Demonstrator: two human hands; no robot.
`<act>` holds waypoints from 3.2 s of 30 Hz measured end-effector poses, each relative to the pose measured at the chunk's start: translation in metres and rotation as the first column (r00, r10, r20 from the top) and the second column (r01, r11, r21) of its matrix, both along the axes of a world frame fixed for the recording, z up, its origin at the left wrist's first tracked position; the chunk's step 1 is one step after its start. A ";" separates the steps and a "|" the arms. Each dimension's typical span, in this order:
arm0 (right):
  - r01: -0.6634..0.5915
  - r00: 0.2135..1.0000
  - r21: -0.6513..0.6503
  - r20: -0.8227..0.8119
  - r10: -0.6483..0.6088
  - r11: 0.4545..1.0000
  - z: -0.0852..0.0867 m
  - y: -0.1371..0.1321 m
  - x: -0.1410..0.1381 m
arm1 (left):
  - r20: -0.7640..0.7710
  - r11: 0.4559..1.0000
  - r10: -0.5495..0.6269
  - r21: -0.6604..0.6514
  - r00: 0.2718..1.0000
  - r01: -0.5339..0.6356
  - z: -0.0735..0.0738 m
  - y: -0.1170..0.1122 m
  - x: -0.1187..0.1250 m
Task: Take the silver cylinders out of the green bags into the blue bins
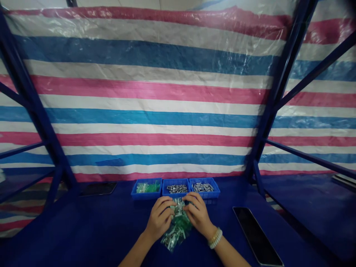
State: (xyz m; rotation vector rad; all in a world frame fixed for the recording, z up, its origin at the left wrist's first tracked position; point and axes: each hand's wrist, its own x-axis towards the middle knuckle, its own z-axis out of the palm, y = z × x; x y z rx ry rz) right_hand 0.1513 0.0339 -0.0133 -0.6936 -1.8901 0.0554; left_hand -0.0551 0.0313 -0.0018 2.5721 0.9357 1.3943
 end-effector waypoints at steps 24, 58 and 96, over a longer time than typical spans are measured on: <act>-0.057 0.964 -0.400 -0.262 -0.055 0.915 -0.011 0.002 -0.013 | 0.075 0.666 0.736 -0.263 0.673 -0.698 0.011 0.067 -0.086; 0.030 0.994 0.041 -0.107 -0.025 0.999 -0.001 -0.001 0.001 | -0.014 0.935 0.068 0.351 0.998 -0.059 0.016 0.002 0.009; -0.119 0.905 -0.461 -0.414 -0.095 0.879 -0.010 0.004 -0.006 | -0.302 0.768 0.588 -0.082 0.750 -0.635 0.008 0.081 -0.052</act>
